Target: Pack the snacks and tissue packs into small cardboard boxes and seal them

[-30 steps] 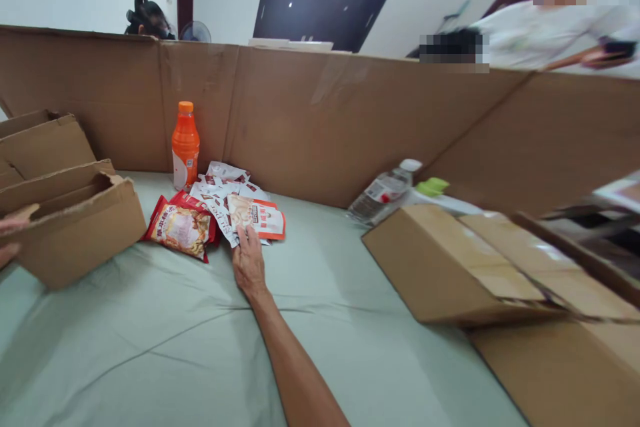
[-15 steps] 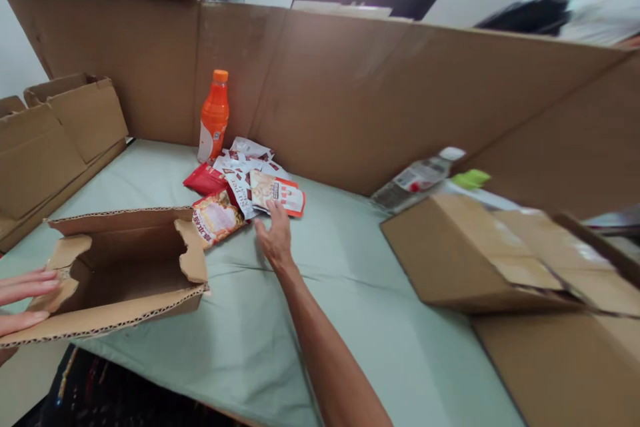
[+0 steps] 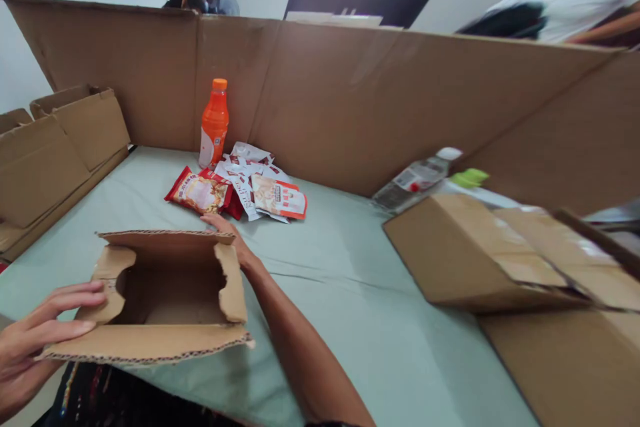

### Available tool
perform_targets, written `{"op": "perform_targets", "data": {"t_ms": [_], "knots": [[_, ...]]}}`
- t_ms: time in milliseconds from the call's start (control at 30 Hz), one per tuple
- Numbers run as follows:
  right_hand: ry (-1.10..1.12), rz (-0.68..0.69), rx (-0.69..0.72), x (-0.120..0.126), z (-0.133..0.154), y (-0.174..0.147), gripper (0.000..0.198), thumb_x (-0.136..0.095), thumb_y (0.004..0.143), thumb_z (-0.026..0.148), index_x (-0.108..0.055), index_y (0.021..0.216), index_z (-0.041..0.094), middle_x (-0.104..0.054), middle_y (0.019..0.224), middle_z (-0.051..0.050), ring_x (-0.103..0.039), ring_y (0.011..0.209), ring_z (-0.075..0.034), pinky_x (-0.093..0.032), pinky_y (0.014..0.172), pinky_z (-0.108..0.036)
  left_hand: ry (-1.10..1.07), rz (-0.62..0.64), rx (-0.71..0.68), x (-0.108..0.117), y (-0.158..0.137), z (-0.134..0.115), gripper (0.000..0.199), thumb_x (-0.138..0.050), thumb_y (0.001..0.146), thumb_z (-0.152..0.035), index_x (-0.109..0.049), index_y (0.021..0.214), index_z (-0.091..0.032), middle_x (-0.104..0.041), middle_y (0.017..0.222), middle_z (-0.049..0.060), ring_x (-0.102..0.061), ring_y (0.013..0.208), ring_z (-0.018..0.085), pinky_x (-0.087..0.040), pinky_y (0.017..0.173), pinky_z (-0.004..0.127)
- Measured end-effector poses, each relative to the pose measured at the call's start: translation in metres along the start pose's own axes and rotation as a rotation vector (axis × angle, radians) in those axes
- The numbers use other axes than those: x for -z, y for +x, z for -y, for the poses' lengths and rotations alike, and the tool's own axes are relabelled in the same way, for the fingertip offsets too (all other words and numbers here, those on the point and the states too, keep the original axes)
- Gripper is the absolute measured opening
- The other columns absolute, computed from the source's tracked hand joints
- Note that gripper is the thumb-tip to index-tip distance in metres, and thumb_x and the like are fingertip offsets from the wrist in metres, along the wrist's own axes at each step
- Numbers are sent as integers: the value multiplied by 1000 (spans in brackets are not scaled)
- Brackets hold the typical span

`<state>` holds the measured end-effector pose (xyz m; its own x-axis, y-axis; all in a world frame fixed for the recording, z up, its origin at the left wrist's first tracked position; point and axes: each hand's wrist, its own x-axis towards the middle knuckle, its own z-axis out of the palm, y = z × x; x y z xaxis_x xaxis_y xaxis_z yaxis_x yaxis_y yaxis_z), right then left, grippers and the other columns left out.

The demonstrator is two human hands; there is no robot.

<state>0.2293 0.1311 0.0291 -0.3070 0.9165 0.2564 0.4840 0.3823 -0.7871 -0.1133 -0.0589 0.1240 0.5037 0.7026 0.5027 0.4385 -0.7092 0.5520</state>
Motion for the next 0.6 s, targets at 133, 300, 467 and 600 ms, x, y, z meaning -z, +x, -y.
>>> {"op": "perform_targets", "data": {"t_ms": [133, 300, 467, 600], "knots": [[100, -124, -174, 51, 11, -60, 45, -50, 102, 51, -80, 111, 19, -83, 103, -11, -78, 93, -27, -63, 83, -41, -66, -46, -109, -32, 36, 0, 36, -54, 101, -5, -67, 126, -28, -72, 137, 8, -64, 136, 24, -61, 108, 43], [199, -681, -38, 115, 68, -149, 28, -58, 103, 39, -81, 107, 24, -83, 108, -8, -77, 98, -25, -60, 81, -37, -76, 5, -257, -59, 69, 4, 42, -54, 93, 2, -65, 124, -24, -75, 127, 8, -63, 136, 21, -58, 111, 38], [-146, -122, 311, 127, 142, -161, 28, -57, 107, 34, -75, 128, 26, -80, 123, -7, -73, 119, -24, -54, 104, -40, 61, 241, -313, -41, 78, 0, 44, -58, 91, -11, -63, 132, -27, -67, 144, 7, -53, 147, 26, -40, 128, 53], [-450, 302, 169, 125, 168, -134, 39, -57, 107, 48, -78, 119, 18, -79, 126, -14, -62, 137, -33, -40, 119, -54, -9, 445, -336, -15, 107, -14, 72, -72, 93, -52, -48, 154, -23, -53, 161, 14, -43, 155, 37, -29, 131, 63]]}}
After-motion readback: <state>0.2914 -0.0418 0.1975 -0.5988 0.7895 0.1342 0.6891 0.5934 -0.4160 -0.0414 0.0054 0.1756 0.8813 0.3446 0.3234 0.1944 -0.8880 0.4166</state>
